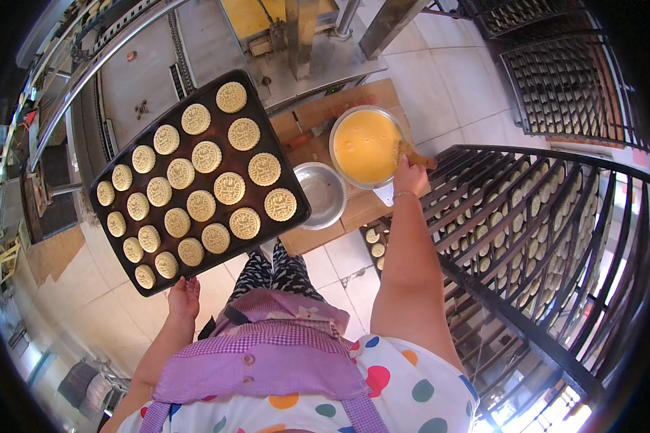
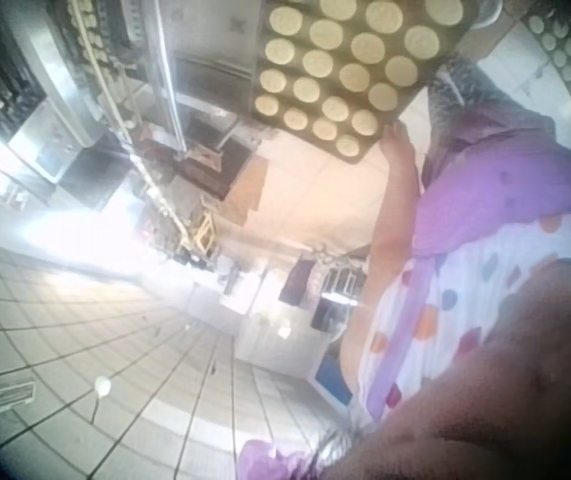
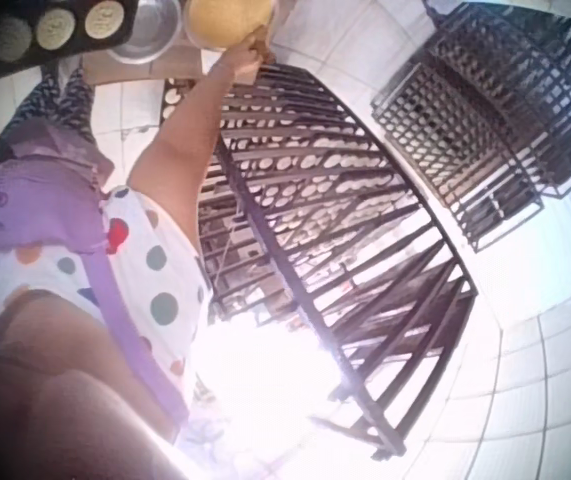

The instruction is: The person brushes a liquid onto circular mooncakes on a tray and then places trays of mooncakes into a conveyor oven.

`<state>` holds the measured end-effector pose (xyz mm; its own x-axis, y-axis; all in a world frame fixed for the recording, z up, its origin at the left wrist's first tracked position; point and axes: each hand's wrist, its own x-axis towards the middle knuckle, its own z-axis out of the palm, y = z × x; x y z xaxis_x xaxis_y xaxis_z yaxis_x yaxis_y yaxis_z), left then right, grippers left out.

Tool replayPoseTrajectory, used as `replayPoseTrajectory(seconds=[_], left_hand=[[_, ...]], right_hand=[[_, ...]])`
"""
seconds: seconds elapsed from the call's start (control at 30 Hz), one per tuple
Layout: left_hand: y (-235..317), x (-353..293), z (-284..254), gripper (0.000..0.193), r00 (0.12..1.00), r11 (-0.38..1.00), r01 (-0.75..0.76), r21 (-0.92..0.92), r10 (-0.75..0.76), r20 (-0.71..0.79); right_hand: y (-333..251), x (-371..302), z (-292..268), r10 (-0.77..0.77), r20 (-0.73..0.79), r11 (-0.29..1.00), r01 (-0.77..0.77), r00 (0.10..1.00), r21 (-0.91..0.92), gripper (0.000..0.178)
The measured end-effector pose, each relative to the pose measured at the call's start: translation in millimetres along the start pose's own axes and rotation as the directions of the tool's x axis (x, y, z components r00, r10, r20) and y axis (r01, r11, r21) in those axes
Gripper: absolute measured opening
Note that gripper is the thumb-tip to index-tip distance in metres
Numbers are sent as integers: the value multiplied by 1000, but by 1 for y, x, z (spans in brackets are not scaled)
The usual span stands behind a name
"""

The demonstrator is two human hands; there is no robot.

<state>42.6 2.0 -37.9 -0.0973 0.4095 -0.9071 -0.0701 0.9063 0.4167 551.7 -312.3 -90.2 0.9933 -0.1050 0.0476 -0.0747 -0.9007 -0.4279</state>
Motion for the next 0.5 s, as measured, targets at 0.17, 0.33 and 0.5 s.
replayPoseTrajectory(seconds=[0.17,0.33,0.5], left_hand=[[-1,2,-2,16,1000,1000,-9,17,8,23],[-2,-1,-4,17,999,999,-29,-39,31,44],[-1,-2,3,18,999,999,-32,-42,33,37]], right_hand=[[22,-1,15,14,218,989,18,976,-146,37],[-20,-25,0,438,478,327,-630,761,705,22],[-29,-52,-4,195,361,683,-391,912,618,33]])
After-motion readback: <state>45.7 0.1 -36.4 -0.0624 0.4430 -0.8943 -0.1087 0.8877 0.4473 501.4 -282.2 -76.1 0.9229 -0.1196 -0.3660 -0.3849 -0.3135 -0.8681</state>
